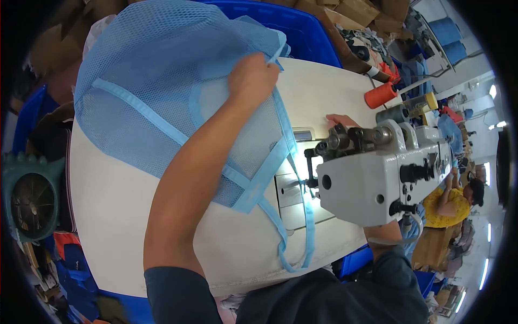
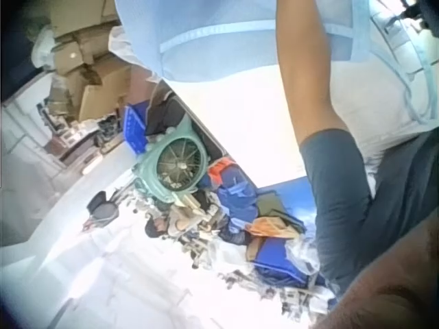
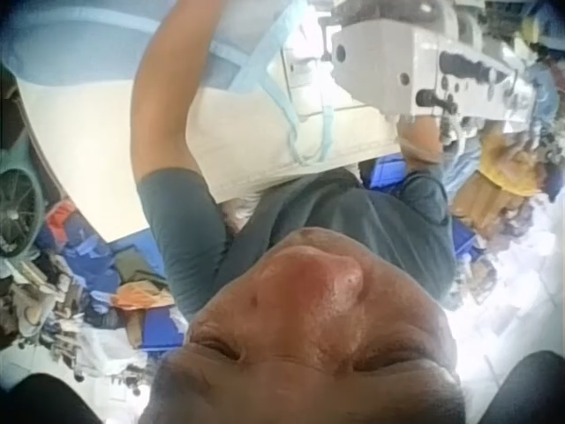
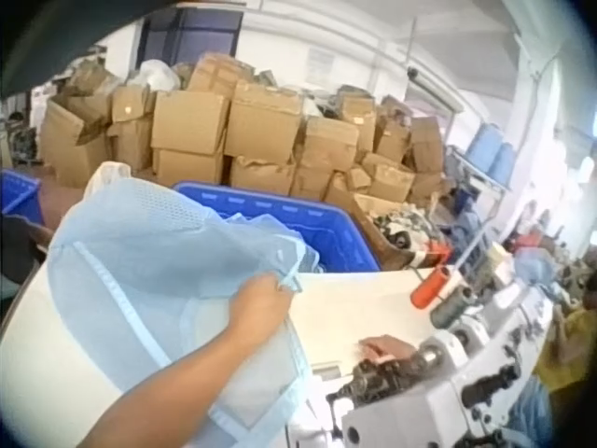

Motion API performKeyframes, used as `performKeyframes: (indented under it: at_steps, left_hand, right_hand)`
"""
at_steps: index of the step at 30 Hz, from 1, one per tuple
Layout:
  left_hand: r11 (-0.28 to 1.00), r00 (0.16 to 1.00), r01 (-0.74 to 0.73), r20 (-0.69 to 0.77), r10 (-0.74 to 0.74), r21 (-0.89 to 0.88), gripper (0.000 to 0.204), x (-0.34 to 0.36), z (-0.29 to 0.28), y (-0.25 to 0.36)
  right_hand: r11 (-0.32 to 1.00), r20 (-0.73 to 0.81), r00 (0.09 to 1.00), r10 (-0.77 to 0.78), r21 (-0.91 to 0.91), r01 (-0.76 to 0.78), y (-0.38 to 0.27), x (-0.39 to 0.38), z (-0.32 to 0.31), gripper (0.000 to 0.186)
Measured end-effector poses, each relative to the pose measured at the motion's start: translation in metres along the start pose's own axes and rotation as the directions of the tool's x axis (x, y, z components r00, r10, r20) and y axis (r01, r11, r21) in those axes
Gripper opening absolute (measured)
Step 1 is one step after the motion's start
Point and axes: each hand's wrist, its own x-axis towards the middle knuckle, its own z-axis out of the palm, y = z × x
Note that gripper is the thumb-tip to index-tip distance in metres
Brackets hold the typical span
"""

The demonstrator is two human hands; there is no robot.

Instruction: Sewing a blue mesh bag using an industrial sewing machine.

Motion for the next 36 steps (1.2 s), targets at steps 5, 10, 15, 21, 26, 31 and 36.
performKeyframes:
  at_steps: [5,10,15,21,26,31,36]
  left_hand:
    - [0.917,0.984,0.022,-0.154,-0.091,-0.398,0.027,-0.041,-0.044,0.008]
    - [0.632,0.897,-0.077,-0.33,-0.295,-0.771,0.025,-0.149,-0.091,0.006]
    - [0.619,0.784,-0.167,-0.484,-0.387,-0.767,0.024,-0.279,-0.102,0.031]
    - [0.651,0.71,-0.146,-0.537,-0.455,-0.745,0.039,-0.348,-0.081,0.028]
    - [0.637,0.714,-0.209,-0.561,-0.419,-0.742,0.042,-0.351,-0.079,0.022]
    - [0.609,0.746,-0.231,-0.54,-0.39,-0.759,0.047,-0.345,-0.079,0.029]
    - [0.574,0.726,-0.256,-0.547,-0.417,-0.778,0.047,-0.345,-0.076,0.023]
  right_hand:
    - [0.155,0.023,0.864,-0.503,-0.981,0.116,0.109,-0.163,0.024,0.051]
    - [0.434,-0.029,0.688,-0.725,-0.795,0.424,0.002,-0.189,0.155,0.022]
    - [0.968,-0.165,0.954,-0.249,-0.085,0.238,-0.026,-0.172,0.212,0.023]
    - [0.679,0.053,0.992,0.116,0.725,-0.118,-0.038,-0.144,0.245,0.043]
    - [0.731,0.07,0.984,0.167,0.661,-0.171,-0.029,-0.132,0.25,0.034]
    - [0.715,0.02,0.985,0.171,0.685,-0.138,-0.028,-0.132,0.248,0.027]
    - [0.95,-0.186,0.966,-0.179,0.222,0.219,-0.027,-0.141,0.249,0.019]
